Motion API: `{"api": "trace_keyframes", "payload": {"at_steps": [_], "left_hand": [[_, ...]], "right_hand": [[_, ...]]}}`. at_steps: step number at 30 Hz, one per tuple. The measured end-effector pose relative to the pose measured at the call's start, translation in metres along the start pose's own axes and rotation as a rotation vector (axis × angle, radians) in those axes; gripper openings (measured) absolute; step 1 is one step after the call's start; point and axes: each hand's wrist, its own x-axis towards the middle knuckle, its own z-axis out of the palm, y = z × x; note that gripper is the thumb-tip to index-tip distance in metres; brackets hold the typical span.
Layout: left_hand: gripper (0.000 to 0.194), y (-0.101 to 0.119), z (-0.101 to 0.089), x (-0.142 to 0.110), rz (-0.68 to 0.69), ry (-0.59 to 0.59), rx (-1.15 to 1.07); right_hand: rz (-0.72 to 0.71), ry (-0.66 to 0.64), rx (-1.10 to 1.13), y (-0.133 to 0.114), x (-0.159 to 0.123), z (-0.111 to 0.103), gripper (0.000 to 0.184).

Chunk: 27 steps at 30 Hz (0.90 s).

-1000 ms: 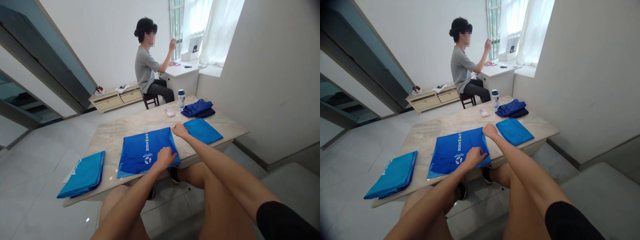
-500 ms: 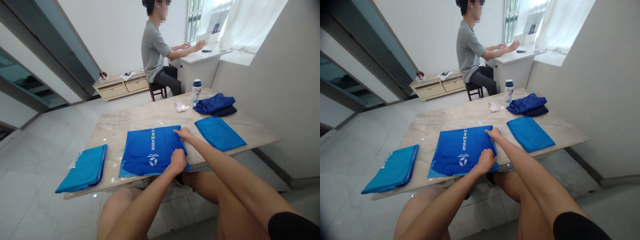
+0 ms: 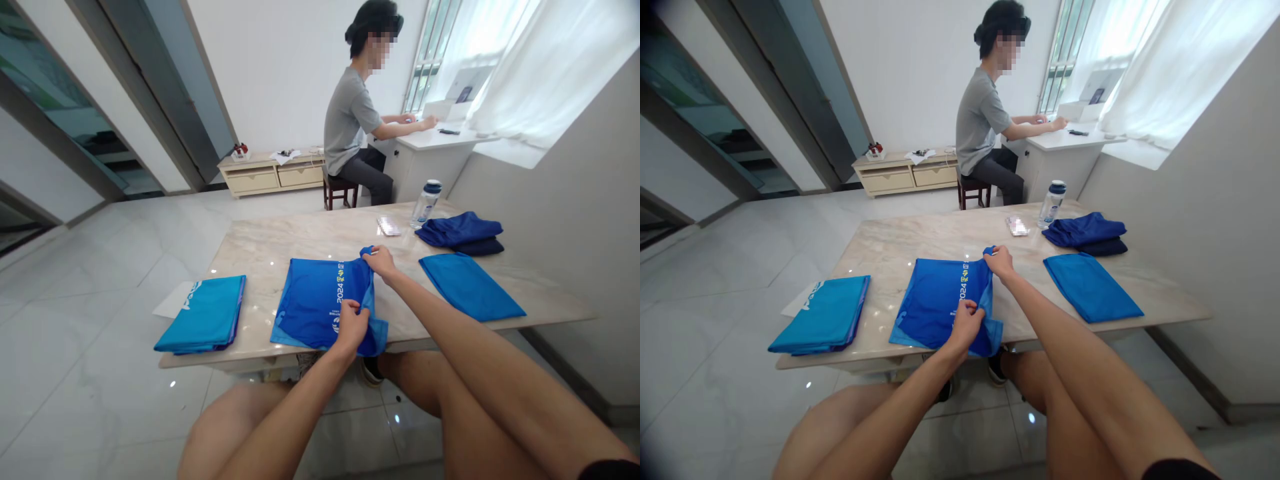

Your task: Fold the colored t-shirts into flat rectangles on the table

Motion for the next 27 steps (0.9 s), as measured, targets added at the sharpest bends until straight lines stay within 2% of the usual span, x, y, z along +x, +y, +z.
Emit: {"api": "trace_keyframes", "payload": {"at_steps": [5,8,9,11,14,17,21,27], "left_hand": [[0.025,-0.031,-0.054,0.009,-0.106,0.051,-0.157],[0.035,-0.052,-0.085,0.011,-0.075,0.018,-0.262],[0.037,-0.059,-0.093,0.011,-0.043,-0.005,-0.279],[0.037,-0.072,-0.109,0.012,0.021,-0.021,-0.266],[0.034,-0.089,-0.129,0.015,0.062,0.073,-0.169],[0.031,-0.099,-0.145,0.021,0.064,0.163,-0.06],[0.035,-0.105,-0.158,0.025,0.054,0.198,0.043],[0.036,-0.113,-0.166,0.021,0.041,0.183,0.121]], "right_hand": [[0.058,0.008,0.153,-0.05,-0.013,0.033,0.064],[0.08,-0.005,0.186,-0.071,-0.023,0.054,0.076],[0.083,-0.013,0.19,-0.077,-0.026,0.06,0.074],[0.077,-0.041,0.194,-0.087,-0.032,0.071,0.057],[0.055,-0.078,0.2,-0.1,-0.037,0.087,0.033],[0.048,-0.067,0.207,-0.109,-0.037,0.102,0.039],[0.053,-0.053,0.201,-0.116,-0.034,0.122,0.047],[0.041,-0.097,0.142,-0.115,-0.031,0.142,0.024]]}}
